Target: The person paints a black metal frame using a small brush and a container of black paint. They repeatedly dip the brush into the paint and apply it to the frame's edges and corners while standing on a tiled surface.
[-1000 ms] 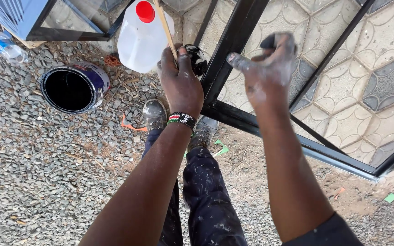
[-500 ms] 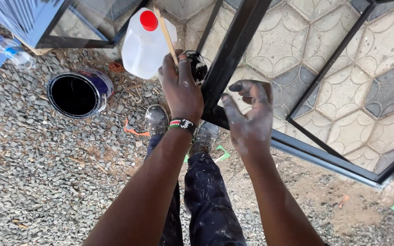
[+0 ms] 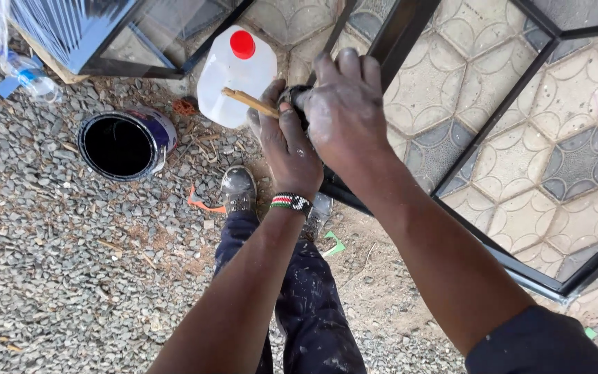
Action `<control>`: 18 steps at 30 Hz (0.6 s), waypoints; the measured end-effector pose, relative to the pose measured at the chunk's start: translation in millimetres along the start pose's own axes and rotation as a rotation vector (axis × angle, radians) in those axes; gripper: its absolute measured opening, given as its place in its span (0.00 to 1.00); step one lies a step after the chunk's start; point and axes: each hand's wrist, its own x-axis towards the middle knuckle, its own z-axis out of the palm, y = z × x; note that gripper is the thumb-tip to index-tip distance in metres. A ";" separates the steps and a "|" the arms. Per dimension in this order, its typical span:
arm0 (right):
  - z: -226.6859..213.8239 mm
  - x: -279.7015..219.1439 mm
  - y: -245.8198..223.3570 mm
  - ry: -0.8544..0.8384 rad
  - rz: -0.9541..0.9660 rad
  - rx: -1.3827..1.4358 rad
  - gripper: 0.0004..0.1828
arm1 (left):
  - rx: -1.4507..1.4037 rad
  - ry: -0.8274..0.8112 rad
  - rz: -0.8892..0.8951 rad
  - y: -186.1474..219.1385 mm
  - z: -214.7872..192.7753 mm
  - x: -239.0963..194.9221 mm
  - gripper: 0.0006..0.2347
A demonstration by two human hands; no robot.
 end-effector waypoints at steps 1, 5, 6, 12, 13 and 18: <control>-0.3 4.4 -1.9 0.003 0.001 -0.003 0.13 | -0.003 -0.001 0.003 2.7 -1.0 1.1 0.22; 8.0 8.4 -0.5 -0.167 0.010 0.000 0.11 | -0.020 0.016 -0.082 8.0 -2.1 -0.9 0.22; 12.1 7.8 2.4 -0.152 -0.004 0.035 0.13 | -0.042 0.024 -0.093 8.1 -1.2 -1.1 0.21; -39.7 3.0 10.8 -0.339 0.149 0.427 0.17 | -0.013 0.035 -0.064 3.4 1.4 -1.5 0.19; -48.6 -3.6 14.4 -0.342 0.148 0.428 0.17 | -0.012 0.036 -0.066 3.5 1.1 -1.4 0.19; -53.1 -35.3 32.1 -0.096 0.150 0.667 0.18 | 0.006 0.009 -0.011 10.9 -1.1 -2.3 0.21</control>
